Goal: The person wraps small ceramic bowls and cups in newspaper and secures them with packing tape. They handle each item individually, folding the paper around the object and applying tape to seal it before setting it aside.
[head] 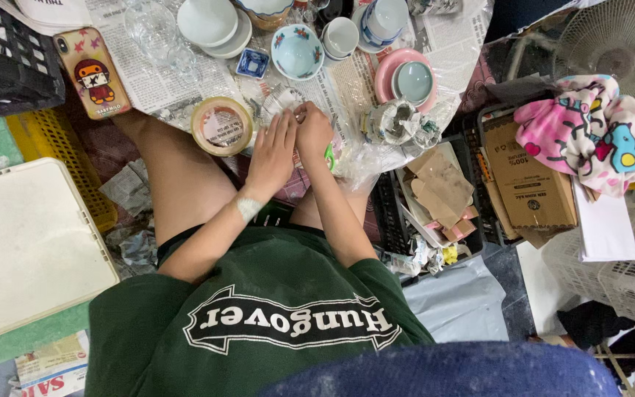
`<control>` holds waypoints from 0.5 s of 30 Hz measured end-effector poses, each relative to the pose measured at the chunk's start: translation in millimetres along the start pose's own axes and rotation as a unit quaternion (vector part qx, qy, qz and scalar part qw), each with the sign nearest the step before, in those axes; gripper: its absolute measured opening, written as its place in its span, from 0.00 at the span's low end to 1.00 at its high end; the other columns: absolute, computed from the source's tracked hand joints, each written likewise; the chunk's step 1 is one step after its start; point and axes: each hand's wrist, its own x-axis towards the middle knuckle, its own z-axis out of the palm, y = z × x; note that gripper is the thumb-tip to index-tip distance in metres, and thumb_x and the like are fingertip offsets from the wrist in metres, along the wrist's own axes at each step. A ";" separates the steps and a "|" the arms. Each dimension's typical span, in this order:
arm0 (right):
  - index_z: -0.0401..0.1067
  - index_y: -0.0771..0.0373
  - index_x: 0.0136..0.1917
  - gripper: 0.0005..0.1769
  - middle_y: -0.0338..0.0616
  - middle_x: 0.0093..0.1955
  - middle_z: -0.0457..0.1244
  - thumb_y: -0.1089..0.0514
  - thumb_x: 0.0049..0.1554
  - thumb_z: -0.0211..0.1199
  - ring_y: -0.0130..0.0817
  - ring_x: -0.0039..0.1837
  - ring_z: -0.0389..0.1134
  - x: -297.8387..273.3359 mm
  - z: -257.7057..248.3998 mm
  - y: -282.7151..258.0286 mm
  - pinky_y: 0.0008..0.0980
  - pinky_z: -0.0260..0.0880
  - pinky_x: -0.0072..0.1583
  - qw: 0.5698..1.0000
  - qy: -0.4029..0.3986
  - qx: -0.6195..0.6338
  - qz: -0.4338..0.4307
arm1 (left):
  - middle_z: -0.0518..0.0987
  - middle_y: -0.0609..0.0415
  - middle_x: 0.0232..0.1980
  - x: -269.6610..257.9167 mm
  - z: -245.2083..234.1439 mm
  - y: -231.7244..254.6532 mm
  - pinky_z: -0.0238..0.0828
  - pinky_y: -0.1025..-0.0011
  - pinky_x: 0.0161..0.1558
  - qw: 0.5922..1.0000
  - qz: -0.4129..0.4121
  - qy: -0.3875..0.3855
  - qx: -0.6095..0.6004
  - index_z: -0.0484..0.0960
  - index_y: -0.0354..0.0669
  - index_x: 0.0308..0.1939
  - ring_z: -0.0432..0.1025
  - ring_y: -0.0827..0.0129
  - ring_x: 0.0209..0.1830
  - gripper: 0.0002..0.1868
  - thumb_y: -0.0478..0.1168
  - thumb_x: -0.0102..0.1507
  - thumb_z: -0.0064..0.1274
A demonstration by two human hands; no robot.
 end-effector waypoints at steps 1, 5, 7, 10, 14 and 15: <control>0.77 0.55 0.40 0.11 0.38 0.35 0.71 0.47 0.50 0.70 0.41 0.39 0.73 0.7 -0.9 0.2 0.41 0.71 0.42 1.000 -0.004 -0.002 0.005 | 0.59 0.40 0.80 3.8 1.9 -2.2 0.49 0.54 0.76 0.999 -0.006 -0.025 -0.025 0.62 0.29 0.75 0.54 0.52 0.81 0.39 0.41 0.63 0.55; 0.78 0.55 0.36 0.15 0.40 0.32 0.71 0.44 0.47 0.73 0.45 0.38 0.73 8.6 -7.7 -2.7 0.43 0.70 0.40 0.999 0.012 -0.036 0.001 | 0.56 0.39 0.80 16.4 12.8 -11.0 0.41 0.53 0.75 0.995 -0.016 -0.099 -0.011 0.57 0.27 0.76 0.49 0.52 0.81 0.45 0.48 0.60 0.53; 0.79 0.54 0.37 0.14 0.40 0.32 0.71 0.43 0.47 0.73 0.43 0.38 0.74 13.7 -13.6 4.6 0.41 0.72 0.41 0.999 -0.030 -0.017 0.006 | 0.56 0.39 0.80 15.3 22.3 -14.5 0.41 0.53 0.75 0.994 -0.017 -0.109 -0.002 0.56 0.26 0.76 0.49 0.52 0.81 0.45 0.50 0.62 0.52; 0.82 0.53 0.38 0.13 0.44 0.34 0.70 0.43 0.48 0.73 0.46 0.38 0.74 14.9 -14.8 19.3 0.42 0.72 0.42 0.996 -0.028 -0.075 -0.026 | 0.58 0.38 0.80 14.9 41.2 -15.0 0.44 0.52 0.75 0.995 -0.017 -0.096 -0.028 0.58 0.25 0.76 0.51 0.52 0.80 0.45 0.51 0.63 0.53; 0.83 0.50 0.42 0.14 0.43 0.37 0.71 0.40 0.50 0.73 0.45 0.43 0.75 20.7 2.9 19.0 0.43 0.73 0.47 0.981 -0.033 -0.187 -0.021 | 0.62 0.42 0.80 13.5 62.4 -19.6 0.49 0.55 0.75 0.997 -0.017 -0.072 -0.012 0.63 0.28 0.74 0.55 0.55 0.80 0.39 0.48 0.64 0.53; 0.79 0.52 0.49 0.19 0.44 0.38 0.71 0.40 0.51 0.73 0.45 0.43 0.75 20.5 5.7 16.6 0.44 0.73 0.49 0.972 -0.034 -0.228 -0.050 | 0.63 0.42 0.80 10.3 65.6 -20.1 0.50 0.55 0.76 0.997 -0.023 -0.064 -0.028 0.65 0.29 0.74 0.56 0.56 0.80 0.37 0.47 0.65 0.53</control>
